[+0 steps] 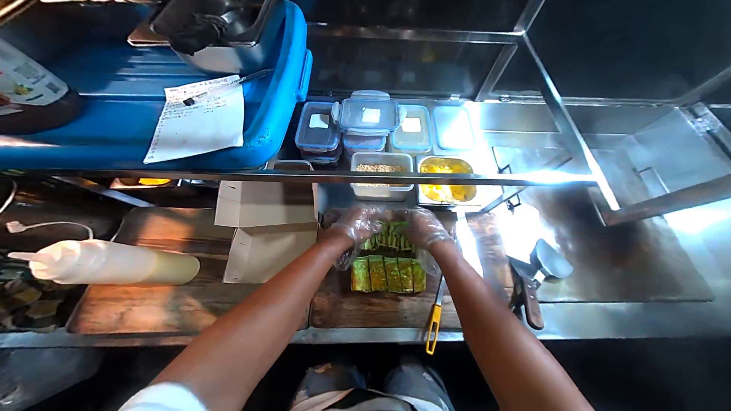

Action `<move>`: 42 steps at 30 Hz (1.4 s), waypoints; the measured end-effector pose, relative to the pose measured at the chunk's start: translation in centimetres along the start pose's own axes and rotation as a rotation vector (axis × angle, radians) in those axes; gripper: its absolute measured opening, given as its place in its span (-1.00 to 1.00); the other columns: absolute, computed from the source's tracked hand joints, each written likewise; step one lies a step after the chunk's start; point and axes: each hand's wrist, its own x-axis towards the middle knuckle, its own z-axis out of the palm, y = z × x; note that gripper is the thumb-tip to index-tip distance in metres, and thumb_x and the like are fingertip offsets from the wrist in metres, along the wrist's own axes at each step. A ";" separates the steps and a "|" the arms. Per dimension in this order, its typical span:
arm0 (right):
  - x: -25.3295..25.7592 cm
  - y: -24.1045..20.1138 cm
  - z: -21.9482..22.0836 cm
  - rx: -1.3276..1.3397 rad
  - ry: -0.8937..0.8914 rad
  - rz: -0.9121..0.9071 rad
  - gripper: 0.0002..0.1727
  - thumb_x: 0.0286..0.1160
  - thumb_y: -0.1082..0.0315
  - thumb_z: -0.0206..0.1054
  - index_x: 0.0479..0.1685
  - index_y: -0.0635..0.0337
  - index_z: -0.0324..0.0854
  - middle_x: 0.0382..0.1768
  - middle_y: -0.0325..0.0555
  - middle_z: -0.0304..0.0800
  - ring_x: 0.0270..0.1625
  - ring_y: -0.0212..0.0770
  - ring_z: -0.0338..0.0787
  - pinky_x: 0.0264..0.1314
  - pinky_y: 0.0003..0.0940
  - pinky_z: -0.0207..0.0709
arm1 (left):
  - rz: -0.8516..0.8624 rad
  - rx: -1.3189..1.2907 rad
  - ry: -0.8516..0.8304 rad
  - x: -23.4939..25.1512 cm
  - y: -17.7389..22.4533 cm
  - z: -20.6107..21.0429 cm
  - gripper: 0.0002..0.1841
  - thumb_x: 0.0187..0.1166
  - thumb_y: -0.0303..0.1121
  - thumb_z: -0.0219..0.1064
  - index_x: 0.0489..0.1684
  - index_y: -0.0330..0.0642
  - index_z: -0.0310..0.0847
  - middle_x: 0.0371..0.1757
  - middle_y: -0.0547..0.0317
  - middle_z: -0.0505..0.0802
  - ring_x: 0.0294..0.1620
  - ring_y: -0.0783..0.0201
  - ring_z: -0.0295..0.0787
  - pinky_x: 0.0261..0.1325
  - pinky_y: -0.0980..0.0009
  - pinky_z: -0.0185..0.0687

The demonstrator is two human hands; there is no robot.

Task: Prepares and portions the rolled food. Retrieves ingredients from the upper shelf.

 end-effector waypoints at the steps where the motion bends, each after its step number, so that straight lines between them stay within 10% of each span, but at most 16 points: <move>1: -2.2 0.5 0.3 0.026 0.129 0.003 -0.57 0.58 0.20 0.34 0.45 -0.18 0.68 0.32 -0.02 0.78 0.43 0.05 0.71 0.49 0.17 0.56 | -0.061 0.001 0.076 -2.1 0.3 0.3 -0.51 0.63 -0.19 0.38 0.55 -0.07 0.59 0.47 -0.04 0.74 0.53 0.00 0.62 0.65 -0.04 0.41; 4: -9.0 2.4 3.5 0.243 0.403 0.154 -0.60 0.81 0.12 0.12 0.44 0.05 0.64 0.30 0.08 0.77 0.32 0.10 0.78 0.39 0.22 0.62 | -0.395 -0.094 0.220 -8.4 1.8 2.7 -0.37 0.63 -0.07 0.38 0.69 -0.03 0.40 0.47 -0.10 0.71 0.46 -0.10 0.66 0.53 -0.16 0.51; 8: -10.6 2.1 8.6 0.473 0.272 0.366 -0.50 0.67 0.10 0.28 0.52 0.08 0.58 0.32 0.03 0.78 0.40 -0.02 0.75 0.55 0.05 0.54 | -0.661 -0.193 0.099 -11.0 4.1 5.9 -0.38 0.58 -0.13 0.41 0.65 -0.11 0.46 0.50 -0.11 0.69 0.54 -0.05 0.60 0.65 -0.02 0.40; 15: -12.6 0.1 6.4 0.089 0.053 0.189 -0.52 0.68 0.06 0.15 0.51 -0.12 0.63 0.50 -0.05 0.64 0.55 -0.03 0.61 0.63 0.00 0.45 | -0.383 0.132 -0.161 -11.5 3.6 4.3 -0.37 0.57 0.04 0.32 0.67 0.13 0.47 0.66 0.14 0.58 0.70 0.12 0.42 0.73 0.06 0.31; 20: -9.2 -2.3 6.3 -0.057 -0.260 0.137 -0.31 0.42 0.20 0.39 0.68 -0.25 0.45 0.55 0.05 0.53 0.59 0.17 0.52 0.48 0.26 0.52 | -0.337 0.080 -0.316 -7.8 3.7 5.2 -0.25 0.30 -0.20 0.55 0.64 0.15 0.47 0.53 -0.01 0.65 0.54 -0.07 0.57 0.51 -0.16 0.53; 28: -8.3 -2.9 5.6 -0.046 -0.338 0.209 -0.48 0.38 0.20 0.43 0.40 0.04 0.65 0.43 0.15 0.62 0.54 0.17 0.57 0.50 0.26 0.50 | -0.389 0.126 -0.505 -6.0 5.0 4.4 -0.52 0.33 -0.31 0.53 0.26 -0.24 0.65 0.23 -0.21 0.78 0.28 -0.18 0.73 0.29 -0.24 0.61; 35: -13.1 -0.1 10.1 0.060 0.547 -0.258 -0.74 0.40 0.30 0.46 0.06 0.03 0.85 0.24 0.16 0.77 0.40 0.14 0.72 0.44 0.07 0.64 | 0.026 0.267 0.064 -12.0 4.7 5.5 -0.64 0.54 -0.33 0.33 0.30 -0.05 0.72 0.38 -0.11 0.74 0.49 -0.11 0.61 0.48 -0.06 0.57; 38: -14.4 2.4 13.3 0.199 0.527 -0.269 -0.63 0.41 0.41 0.44 0.22 0.09 0.82 0.53 0.37 0.55 0.66 0.26 0.50 0.68 0.09 0.46 | 0.152 0.216 0.005 -13.7 1.8 8.7 -0.55 0.61 -0.27 0.30 0.50 -0.01 0.63 0.67 -0.18 0.52 0.76 -0.15 0.30 0.76 -0.07 0.24; 42: -14.4 2.1 12.6 0.375 0.450 0.090 -0.44 0.44 0.35 0.43 0.52 0.19 0.61 0.70 0.38 0.29 0.75 0.21 0.36 0.75 -0.06 0.34 | -0.159 -0.029 0.309 -14.9 1.6 10.9 -0.41 0.42 -0.16 0.52 0.48 -0.16 0.62 0.72 -0.26 0.43 0.68 -0.11 0.44 0.64 0.10 0.45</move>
